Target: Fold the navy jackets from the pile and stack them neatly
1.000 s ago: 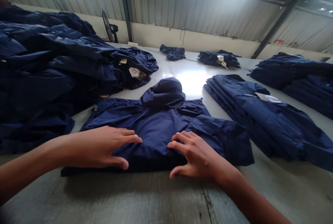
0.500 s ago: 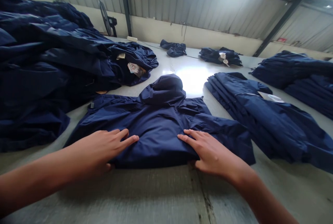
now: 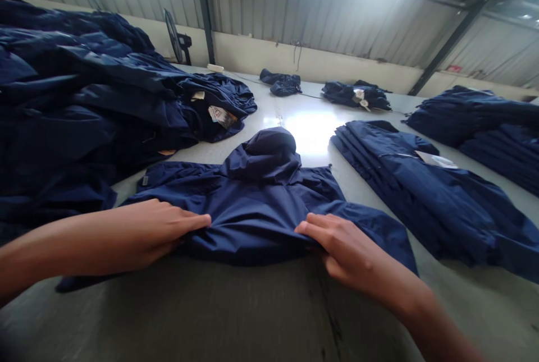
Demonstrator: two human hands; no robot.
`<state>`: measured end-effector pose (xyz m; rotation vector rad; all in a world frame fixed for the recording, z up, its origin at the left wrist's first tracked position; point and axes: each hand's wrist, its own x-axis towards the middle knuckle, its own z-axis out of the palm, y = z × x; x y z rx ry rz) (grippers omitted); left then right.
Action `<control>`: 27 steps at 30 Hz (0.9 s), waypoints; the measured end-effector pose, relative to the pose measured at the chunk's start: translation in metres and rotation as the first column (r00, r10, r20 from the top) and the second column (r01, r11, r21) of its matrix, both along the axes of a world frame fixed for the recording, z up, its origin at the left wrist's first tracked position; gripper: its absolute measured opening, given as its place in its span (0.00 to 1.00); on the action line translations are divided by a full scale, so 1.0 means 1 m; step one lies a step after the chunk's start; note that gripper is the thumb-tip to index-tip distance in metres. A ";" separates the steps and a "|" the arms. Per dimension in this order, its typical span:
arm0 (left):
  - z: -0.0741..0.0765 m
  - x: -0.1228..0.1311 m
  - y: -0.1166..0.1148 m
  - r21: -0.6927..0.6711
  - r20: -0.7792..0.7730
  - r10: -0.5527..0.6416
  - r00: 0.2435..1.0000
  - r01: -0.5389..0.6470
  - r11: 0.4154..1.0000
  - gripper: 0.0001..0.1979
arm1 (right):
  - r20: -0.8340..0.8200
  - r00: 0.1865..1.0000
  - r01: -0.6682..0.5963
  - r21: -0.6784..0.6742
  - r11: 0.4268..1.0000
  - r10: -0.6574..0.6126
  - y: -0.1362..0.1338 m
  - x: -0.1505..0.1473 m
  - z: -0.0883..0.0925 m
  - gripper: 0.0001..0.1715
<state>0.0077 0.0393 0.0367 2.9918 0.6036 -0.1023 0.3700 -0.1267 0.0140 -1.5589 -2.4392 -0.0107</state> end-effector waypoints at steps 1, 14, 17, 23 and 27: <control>0.004 -0.005 0.000 -0.034 -0.005 -0.041 0.999 0.041 0.999 0.32 | 0.008 1.000 0.004 0.000 1.000 -0.004 -0.005 -0.001 0.001 0.42; 0.011 -0.035 0.015 0.073 0.114 -0.035 0.993 0.027 0.997 0.34 | 0.110 0.965 0.257 -0.197 0.946 -0.239 -0.036 0.055 0.012 0.47; 0.020 -0.045 0.024 0.108 0.167 -0.106 0.980 0.089 0.990 0.29 | 0.127 0.964 0.251 -0.161 0.954 -0.233 -0.042 0.056 0.027 0.37; 0.031 0.010 0.010 0.385 0.344 0.054 0.937 -0.193 0.903 0.28 | 0.136 0.751 0.438 0.630 0.642 -0.646 -0.006 0.009 0.017 0.19; 0.021 0.036 -0.008 0.362 0.314 0.148 0.938 -0.262 0.894 0.19 | 0.090 0.908 0.329 0.448 0.831 -0.408 0.016 -0.016 -0.015 0.15</control>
